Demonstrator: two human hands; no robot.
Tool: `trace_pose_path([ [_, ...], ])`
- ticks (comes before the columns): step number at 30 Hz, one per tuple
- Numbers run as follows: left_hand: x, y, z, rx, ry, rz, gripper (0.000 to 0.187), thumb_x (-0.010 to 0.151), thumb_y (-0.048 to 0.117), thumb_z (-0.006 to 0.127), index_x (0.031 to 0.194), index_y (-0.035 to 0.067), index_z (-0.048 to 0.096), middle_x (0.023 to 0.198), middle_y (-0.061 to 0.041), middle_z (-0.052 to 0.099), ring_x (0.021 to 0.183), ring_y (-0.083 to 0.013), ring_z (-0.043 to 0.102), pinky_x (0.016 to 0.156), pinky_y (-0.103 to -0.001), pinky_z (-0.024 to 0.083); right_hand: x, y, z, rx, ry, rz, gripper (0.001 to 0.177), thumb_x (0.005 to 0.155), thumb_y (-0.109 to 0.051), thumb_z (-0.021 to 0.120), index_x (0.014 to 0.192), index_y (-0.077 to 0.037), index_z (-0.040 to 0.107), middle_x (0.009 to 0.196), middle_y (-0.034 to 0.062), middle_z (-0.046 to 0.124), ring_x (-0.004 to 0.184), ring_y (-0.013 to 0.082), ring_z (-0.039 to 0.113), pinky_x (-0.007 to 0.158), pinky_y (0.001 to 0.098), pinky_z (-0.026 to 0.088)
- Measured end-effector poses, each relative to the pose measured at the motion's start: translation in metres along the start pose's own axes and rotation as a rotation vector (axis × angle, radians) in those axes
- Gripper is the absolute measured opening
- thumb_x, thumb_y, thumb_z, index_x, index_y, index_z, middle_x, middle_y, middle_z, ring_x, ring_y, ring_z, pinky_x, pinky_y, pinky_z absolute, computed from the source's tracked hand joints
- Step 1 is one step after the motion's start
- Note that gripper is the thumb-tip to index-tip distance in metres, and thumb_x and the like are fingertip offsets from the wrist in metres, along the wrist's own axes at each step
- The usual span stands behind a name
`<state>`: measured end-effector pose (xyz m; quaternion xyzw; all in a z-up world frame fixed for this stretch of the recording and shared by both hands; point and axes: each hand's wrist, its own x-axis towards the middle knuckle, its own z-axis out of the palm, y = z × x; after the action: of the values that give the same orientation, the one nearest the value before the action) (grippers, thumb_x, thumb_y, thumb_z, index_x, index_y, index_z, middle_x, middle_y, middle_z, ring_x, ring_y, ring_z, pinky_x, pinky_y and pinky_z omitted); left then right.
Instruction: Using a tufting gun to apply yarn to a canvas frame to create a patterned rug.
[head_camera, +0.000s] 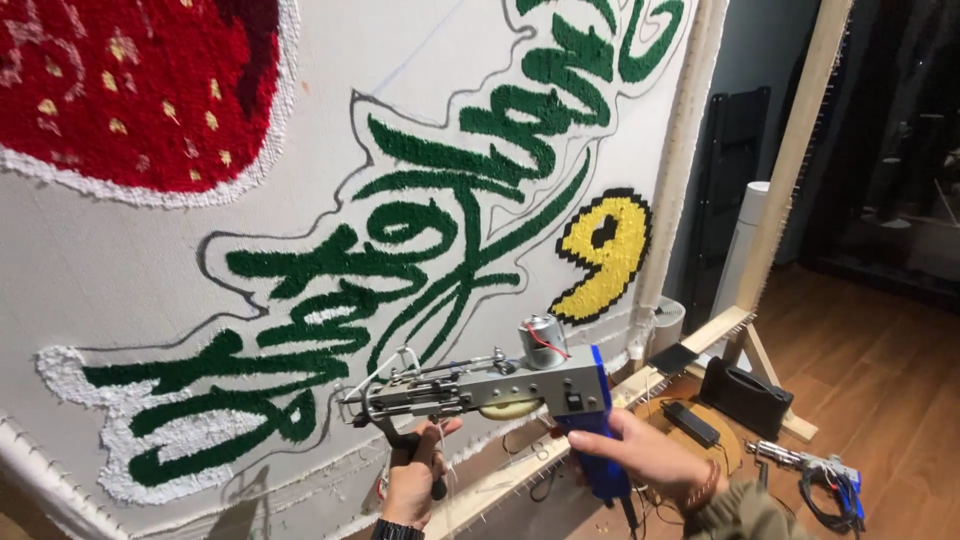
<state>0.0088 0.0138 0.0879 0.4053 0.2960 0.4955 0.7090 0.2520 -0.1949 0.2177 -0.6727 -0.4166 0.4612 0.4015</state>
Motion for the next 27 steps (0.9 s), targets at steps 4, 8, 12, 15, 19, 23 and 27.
trace_pose_path([
  [4, 0.011, 0.004, 0.016, 0.015, -0.096, 0.025, 0.029, 0.098, 0.028, 0.066, 0.083, 0.005, 0.056, 0.116, -0.034, 0.083, 0.040, -0.0120, 0.039, 0.042, -0.022, 0.023, -0.020, -0.014, 0.021, 0.337, 0.210, 0.009, 0.037, 0.086, -0.012, 0.084, 0.115, 0.005, 0.069, 0.086, 0.0221, 0.069, 0.064, 0.0277, 0.061, 0.056, 0.0358, 0.050],
  [8, 0.004, 0.032, 0.047, 0.071, -0.082, -0.019, 0.027, 0.094, 0.031, 0.070, 0.098, 0.005, 0.065, 0.111, -0.027, 0.084, 0.045, -0.0123, 0.037, 0.047, -0.026, 0.035, -0.019, -0.010, -0.001, 0.331, 0.119, -0.047, 0.032, 0.089, -0.016, 0.081, 0.097, 0.009, 0.063, 0.077, 0.0235, 0.067, 0.059, 0.0325, 0.066, 0.051, 0.0414, 0.059],
  [12, 0.010, 0.050, 0.068, 0.159, -0.191, -0.049, 0.046, 0.082, 0.039, 0.076, 0.112, 0.006, 0.065, 0.112, -0.015, 0.084, 0.050, -0.0097, 0.035, 0.051, -0.024, 0.036, -0.023, -0.016, -0.009, 0.491, 0.121, -0.120, 0.025, 0.091, -0.006, 0.078, 0.098, 0.011, 0.061, 0.074, 0.0273, 0.064, 0.058, 0.0360, 0.062, 0.056, 0.0444, 0.055],
  [15, 0.015, 0.065, 0.087, 0.143, -0.194, -0.107, 0.053, 0.085, 0.030, 0.075, 0.132, 0.005, 0.068, 0.115, -0.012, 0.082, 0.052, -0.0099, 0.032, 0.055, -0.024, 0.034, -0.025, -0.020, -0.013, 0.520, 0.183, -0.136, 0.024, 0.091, -0.004, 0.079, 0.093, 0.010, 0.060, 0.076, 0.0244, 0.061, 0.060, 0.0343, 0.058, 0.056, 0.0432, 0.051],
  [19, 0.023, 0.085, 0.109, 0.263, -0.297, -0.037, 0.021, 0.094, 0.029, 0.072, 0.104, 0.011, 0.079, 0.115, -0.005, 0.083, 0.051, -0.0066, 0.035, 0.048, -0.021, 0.032, -0.029, -0.026, -0.013, 0.529, 0.239, -0.245, 0.025, 0.090, -0.007, 0.080, 0.090, 0.008, 0.059, 0.069, 0.0198, 0.058, 0.053, 0.0309, 0.054, 0.050, 0.0433, 0.047],
  [23, 0.023, 0.103, 0.124, 0.346, -0.347, 0.054, 0.022, 0.094, 0.033, 0.073, 0.096, 0.012, 0.080, 0.109, -0.006, 0.082, 0.048, -0.0070, 0.038, 0.047, -0.023, 0.034, -0.036, -0.039, -0.009, 0.585, 0.209, -0.385, 0.020, 0.093, -0.002, 0.074, 0.101, 0.005, 0.057, 0.069, 0.0169, 0.052, 0.053, 0.0288, 0.049, 0.048, 0.0409, 0.043],
  [27, 0.023, 0.111, 0.132, 0.359, -0.331, 0.043, 0.021, 0.091, 0.033, 0.077, 0.092, 0.013, 0.080, 0.104, -0.001, 0.082, 0.048, -0.0069, 0.037, 0.052, -0.024, 0.035, -0.035, -0.042, -0.012, 0.527, 0.271, -0.413, 0.021, 0.093, -0.005, 0.074, 0.091, 0.006, 0.057, 0.065, 0.0175, 0.052, 0.052, 0.0303, 0.049, 0.048, 0.0430, 0.042],
])
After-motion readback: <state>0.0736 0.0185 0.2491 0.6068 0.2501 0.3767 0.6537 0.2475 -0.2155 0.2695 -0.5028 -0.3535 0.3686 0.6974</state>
